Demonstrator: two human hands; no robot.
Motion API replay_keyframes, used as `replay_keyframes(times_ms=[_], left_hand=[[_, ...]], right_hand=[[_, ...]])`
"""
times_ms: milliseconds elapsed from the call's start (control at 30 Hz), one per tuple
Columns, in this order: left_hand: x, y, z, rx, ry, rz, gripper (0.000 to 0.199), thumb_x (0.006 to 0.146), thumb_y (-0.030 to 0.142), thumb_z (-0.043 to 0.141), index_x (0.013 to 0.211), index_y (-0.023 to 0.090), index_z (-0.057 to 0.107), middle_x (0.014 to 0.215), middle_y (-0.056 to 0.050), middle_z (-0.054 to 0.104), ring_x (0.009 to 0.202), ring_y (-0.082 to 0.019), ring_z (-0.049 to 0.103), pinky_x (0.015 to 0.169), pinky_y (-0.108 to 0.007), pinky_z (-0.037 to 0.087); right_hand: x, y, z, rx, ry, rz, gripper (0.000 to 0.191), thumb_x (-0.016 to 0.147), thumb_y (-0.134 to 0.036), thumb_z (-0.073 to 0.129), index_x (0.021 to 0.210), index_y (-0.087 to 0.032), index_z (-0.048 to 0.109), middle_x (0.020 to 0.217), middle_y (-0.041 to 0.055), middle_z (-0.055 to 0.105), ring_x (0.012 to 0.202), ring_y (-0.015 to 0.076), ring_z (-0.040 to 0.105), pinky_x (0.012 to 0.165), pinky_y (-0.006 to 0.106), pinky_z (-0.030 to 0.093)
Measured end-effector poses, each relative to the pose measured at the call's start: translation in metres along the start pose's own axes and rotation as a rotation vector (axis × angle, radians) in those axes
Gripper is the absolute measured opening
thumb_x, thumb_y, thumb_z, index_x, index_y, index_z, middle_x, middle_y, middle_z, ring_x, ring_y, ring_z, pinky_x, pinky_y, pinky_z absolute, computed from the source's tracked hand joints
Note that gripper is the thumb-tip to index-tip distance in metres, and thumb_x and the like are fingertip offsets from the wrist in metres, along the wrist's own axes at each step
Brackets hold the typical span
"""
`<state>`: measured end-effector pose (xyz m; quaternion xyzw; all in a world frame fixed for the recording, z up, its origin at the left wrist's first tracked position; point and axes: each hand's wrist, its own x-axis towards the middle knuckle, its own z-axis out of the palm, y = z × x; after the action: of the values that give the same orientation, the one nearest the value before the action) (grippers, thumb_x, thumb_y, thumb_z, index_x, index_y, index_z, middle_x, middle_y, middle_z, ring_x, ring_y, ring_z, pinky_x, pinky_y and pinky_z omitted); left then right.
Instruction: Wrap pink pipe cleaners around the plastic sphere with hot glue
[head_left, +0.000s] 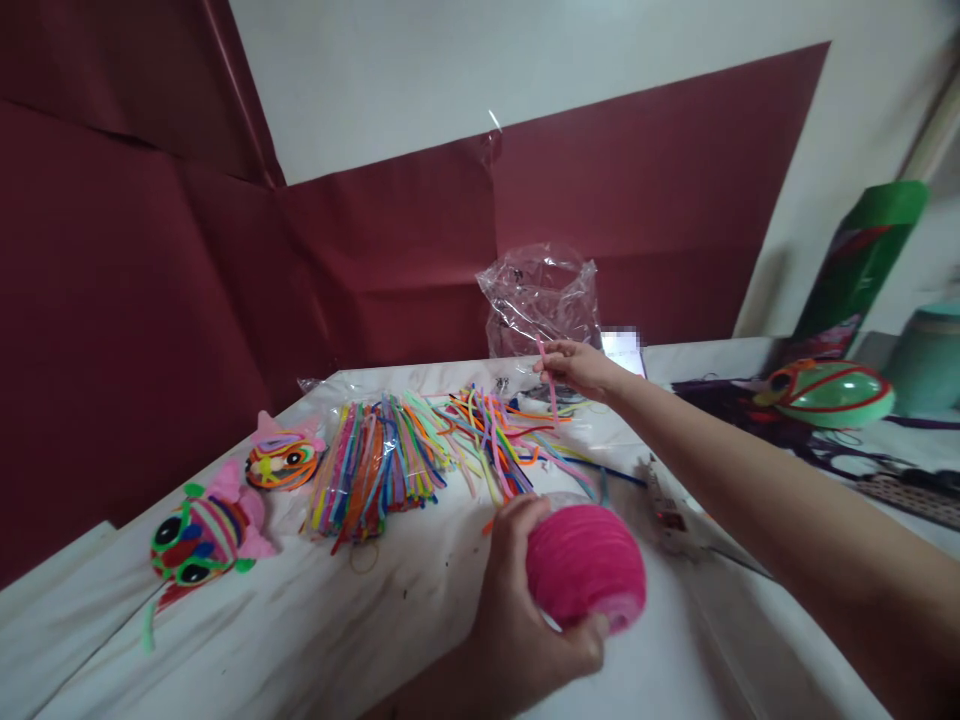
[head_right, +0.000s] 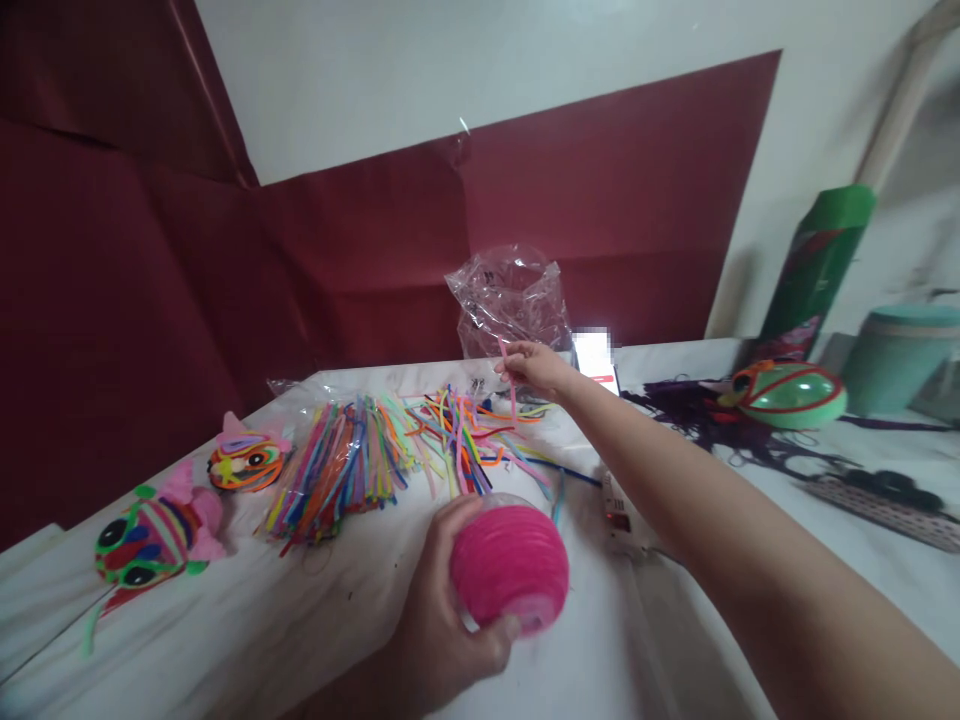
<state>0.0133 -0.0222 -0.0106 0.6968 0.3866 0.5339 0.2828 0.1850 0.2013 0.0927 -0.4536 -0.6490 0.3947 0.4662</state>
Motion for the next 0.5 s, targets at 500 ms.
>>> replay_keyframes(times_ms=[500], left_hand=[[0.025, -0.01, 0.0, -0.435, 0.224, -0.447, 0.06, 0.06, 0.023, 0.07, 0.117, 0.016, 0.051, 0.104, -0.007, 0.064, 0.091, -0.021, 0.061, 0.08, -0.031, 0.049]], right_hand=[[-0.18, 0.006, 0.004, -0.453, -0.064, 0.024, 0.039, 0.073, -0.053, 0.061, 0.089, -0.018, 0.066, 0.072, 0.0034, 0.064, 0.065, 0.0177, 0.055, 0.059, 0.028, 0.041]])
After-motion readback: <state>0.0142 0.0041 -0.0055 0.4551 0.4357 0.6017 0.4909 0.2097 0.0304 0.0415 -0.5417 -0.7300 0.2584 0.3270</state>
